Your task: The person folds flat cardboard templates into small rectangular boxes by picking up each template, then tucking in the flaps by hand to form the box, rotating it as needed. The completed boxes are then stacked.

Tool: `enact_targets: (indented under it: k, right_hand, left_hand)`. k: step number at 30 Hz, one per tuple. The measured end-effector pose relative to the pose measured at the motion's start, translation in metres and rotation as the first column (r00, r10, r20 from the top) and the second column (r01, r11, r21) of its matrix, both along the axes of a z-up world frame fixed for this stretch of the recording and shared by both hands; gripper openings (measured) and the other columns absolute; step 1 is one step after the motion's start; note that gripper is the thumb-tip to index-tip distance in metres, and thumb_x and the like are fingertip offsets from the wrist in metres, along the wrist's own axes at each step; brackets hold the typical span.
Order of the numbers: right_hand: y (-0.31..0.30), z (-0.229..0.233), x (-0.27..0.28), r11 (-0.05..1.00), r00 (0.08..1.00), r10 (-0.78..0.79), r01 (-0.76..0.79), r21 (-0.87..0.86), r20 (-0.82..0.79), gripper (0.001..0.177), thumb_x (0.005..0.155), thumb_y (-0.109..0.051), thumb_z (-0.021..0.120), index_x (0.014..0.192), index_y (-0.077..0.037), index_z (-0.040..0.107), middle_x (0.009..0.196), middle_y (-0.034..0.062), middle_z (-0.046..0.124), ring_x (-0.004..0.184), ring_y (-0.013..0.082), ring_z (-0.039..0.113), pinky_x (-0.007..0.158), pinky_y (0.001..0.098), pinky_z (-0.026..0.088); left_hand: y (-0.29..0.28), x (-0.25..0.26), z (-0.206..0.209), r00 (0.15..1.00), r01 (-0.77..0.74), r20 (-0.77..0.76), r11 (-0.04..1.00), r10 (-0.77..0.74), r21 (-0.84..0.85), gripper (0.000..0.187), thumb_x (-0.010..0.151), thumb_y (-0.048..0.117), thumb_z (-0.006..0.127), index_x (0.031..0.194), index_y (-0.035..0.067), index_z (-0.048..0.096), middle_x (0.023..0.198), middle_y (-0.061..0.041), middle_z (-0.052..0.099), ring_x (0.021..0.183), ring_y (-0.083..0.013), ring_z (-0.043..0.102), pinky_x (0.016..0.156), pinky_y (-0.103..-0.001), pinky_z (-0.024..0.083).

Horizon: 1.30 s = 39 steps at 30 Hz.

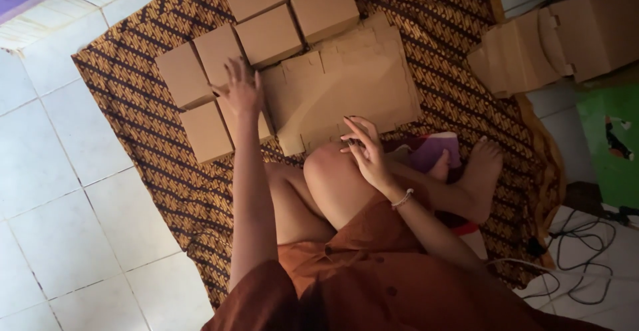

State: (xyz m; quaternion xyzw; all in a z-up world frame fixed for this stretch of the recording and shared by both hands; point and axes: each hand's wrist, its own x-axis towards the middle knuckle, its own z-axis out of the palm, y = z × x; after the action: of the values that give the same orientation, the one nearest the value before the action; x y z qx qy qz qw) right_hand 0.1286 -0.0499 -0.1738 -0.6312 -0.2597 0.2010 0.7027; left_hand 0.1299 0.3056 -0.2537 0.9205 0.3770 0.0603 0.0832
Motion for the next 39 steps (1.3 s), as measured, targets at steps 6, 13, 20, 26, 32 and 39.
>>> enact_targets:
  k: [6,13,20,26,32,39]
  right_hand:
    - [-0.001,-0.002,0.003,1.0,1.0,-0.001,0.001,-0.014,-0.002,0.046,0.107,-0.005,0.046,0.153,-0.003,0.046,0.153,0.0163,0.031,0.115,0.0255,0.063,0.087,0.0384,0.064]
    - [-0.01,-0.045,0.032,0.992,0.917,0.045,0.007,0.129,-0.397,0.046,0.108,-0.008,0.046,0.154,-0.002,0.044,0.15,0.018,0.042,0.118,0.0309,0.062,0.092,0.0492,0.062]
    - [-0.063,-0.217,0.141,0.822,0.955,-0.283,0.287,-0.492,0.085,0.049,0.1,-0.011,0.068,0.144,-0.007,0.048,0.141,0.0199,0.047,0.135,0.0396,0.046,0.107,0.0518,0.051]
    - [-0.069,-0.193,0.171,0.346,0.909,-0.197,0.415,-0.841,0.367,0.089,0.082,-0.058,0.081,0.144,-0.009,0.039,0.136,0.0208,0.04,0.125,0.0393,0.04,0.089,0.0584,0.057]
    - [-0.055,-0.178,0.156,0.21,0.881,-0.101,0.473,-0.856,0.462,0.085,0.078,-0.06,0.08,0.138,-0.011,0.044,0.146,0.0331,0.036,0.139,0.0516,0.027,0.104,0.0658,0.034]
    - [-0.064,-0.214,0.186,0.25,0.814,-0.171,0.581,-0.775,0.555,0.094,0.075,-0.047,0.089,0.139,-0.005,0.035,0.124,0.0213,0.048,0.116,0.0367,0.041,0.091,0.0524,0.039]
  left_hand:
    - [-0.002,-0.003,0.001,0.951,-0.055,-0.303,0.934,-0.058,-0.352,0.068,0.109,0.064,0.017,0.166,0.03,0.003,0.174,-0.004,0.005,0.16,-0.0233,0.004,0.108,-0.088,0.011]
    - [-0.031,-0.035,0.023,0.988,0.015,-0.137,0.917,-0.076,-0.4,0.061,0.113,0.052,0.026,0.167,0.03,0.008,0.173,-0.007,0.009,0.159,-0.0323,0.006,0.106,-0.089,0.011]
    - [-0.115,-0.136,0.075,0.999,-0.001,0.032,0.96,0.011,-0.281,0.071,0.106,0.042,0.047,0.166,0.022,0.016,0.173,-0.011,0.007,0.156,-0.0445,0.002,0.097,-0.095,0.01]
    - [-0.193,-0.225,0.049,0.971,-0.234,0.017,0.967,0.237,-0.096,0.071,0.098,0.046,0.05,0.164,0.028,0.027,0.167,-0.013,0.028,0.151,-0.0493,0.023,0.095,-0.092,0.02]
    - [-0.255,-0.266,0.055,0.961,-0.258,0.055,0.954,0.269,-0.155,0.074,0.094,0.049,0.054,0.162,0.04,0.026,0.172,-0.008,0.014,0.153,-0.0488,0.014,0.099,-0.091,0.017]
    - [-0.275,-0.291,0.061,0.956,-0.277,0.056,0.948,0.289,-0.155,0.072,0.096,0.043,0.054,0.162,0.041,0.026,0.17,-0.012,0.021,0.153,-0.0477,0.016,0.101,-0.089,0.016]
